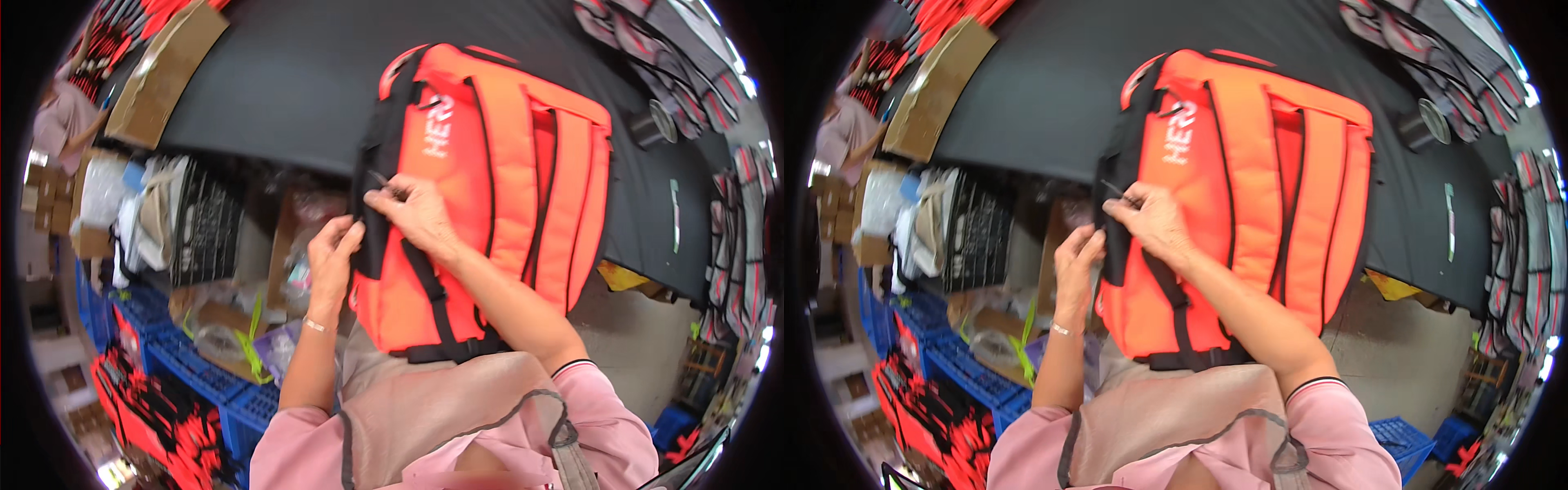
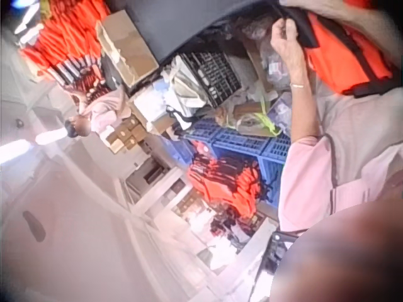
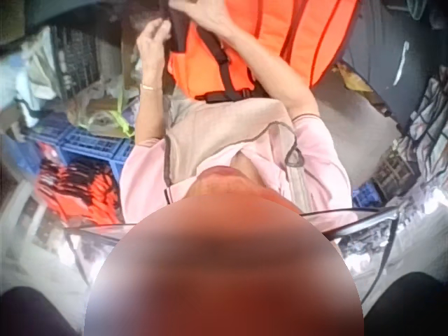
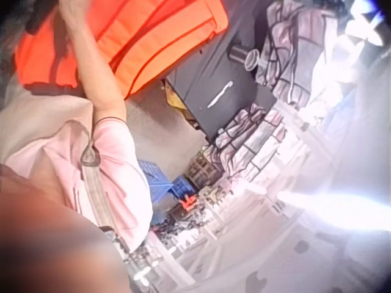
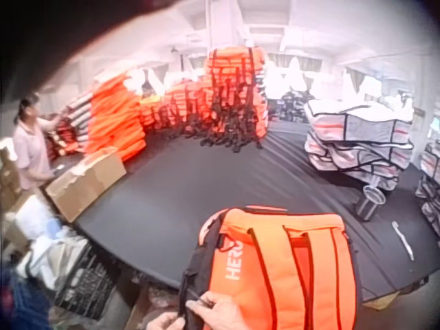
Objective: Checking the straps, clips, and interior lining zippers of manufactured backpacks and bags, using a toothbrush to clean or check mesh/zipper tracks.
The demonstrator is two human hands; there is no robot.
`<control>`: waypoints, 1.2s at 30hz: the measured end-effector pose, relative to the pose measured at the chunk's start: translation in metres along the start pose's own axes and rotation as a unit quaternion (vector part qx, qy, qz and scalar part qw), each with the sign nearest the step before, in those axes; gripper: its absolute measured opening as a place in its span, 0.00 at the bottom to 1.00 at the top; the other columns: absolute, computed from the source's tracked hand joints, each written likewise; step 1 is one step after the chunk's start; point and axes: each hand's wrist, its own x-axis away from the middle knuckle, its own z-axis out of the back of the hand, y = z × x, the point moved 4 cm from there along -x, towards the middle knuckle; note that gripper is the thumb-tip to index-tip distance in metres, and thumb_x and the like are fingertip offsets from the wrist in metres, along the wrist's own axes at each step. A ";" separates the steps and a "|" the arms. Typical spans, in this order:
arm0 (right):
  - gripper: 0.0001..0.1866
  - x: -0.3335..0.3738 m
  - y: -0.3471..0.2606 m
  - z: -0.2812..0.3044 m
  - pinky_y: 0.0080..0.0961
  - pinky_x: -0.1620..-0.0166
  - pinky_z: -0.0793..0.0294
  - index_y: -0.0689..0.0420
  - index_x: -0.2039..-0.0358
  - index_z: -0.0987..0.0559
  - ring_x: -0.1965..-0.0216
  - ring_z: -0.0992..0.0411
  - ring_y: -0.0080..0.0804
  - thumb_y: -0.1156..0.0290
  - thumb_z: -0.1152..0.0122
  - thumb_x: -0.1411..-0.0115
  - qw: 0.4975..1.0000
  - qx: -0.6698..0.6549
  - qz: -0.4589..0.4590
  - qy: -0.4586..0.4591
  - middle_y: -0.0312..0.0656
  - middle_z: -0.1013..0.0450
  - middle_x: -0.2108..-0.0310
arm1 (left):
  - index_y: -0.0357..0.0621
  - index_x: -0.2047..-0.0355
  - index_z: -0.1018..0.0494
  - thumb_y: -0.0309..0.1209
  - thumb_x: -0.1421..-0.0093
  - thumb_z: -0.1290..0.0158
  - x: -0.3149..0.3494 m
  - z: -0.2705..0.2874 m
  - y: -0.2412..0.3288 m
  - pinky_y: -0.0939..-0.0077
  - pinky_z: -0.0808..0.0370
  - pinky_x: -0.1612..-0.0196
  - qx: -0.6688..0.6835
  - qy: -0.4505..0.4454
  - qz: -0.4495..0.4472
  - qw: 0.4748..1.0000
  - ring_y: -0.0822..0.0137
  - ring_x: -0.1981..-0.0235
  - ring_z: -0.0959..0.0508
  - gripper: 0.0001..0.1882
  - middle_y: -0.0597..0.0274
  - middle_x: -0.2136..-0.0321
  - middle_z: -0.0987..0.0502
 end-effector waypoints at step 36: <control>0.16 0.191 0.025 0.569 0.44 0.45 0.32 0.52 0.51 0.23 0.47 0.34 0.50 0.65 0.42 0.39 0.609 0.501 -0.187 0.585 0.47 0.30 0.51 | 0.56 0.36 0.35 0.60 0.40 0.53 -0.055 -0.244 0.071 0.44 0.70 0.31 -0.608 -0.277 -0.500 0.551 0.59 0.33 0.42 0.36 0.60 0.31 0.45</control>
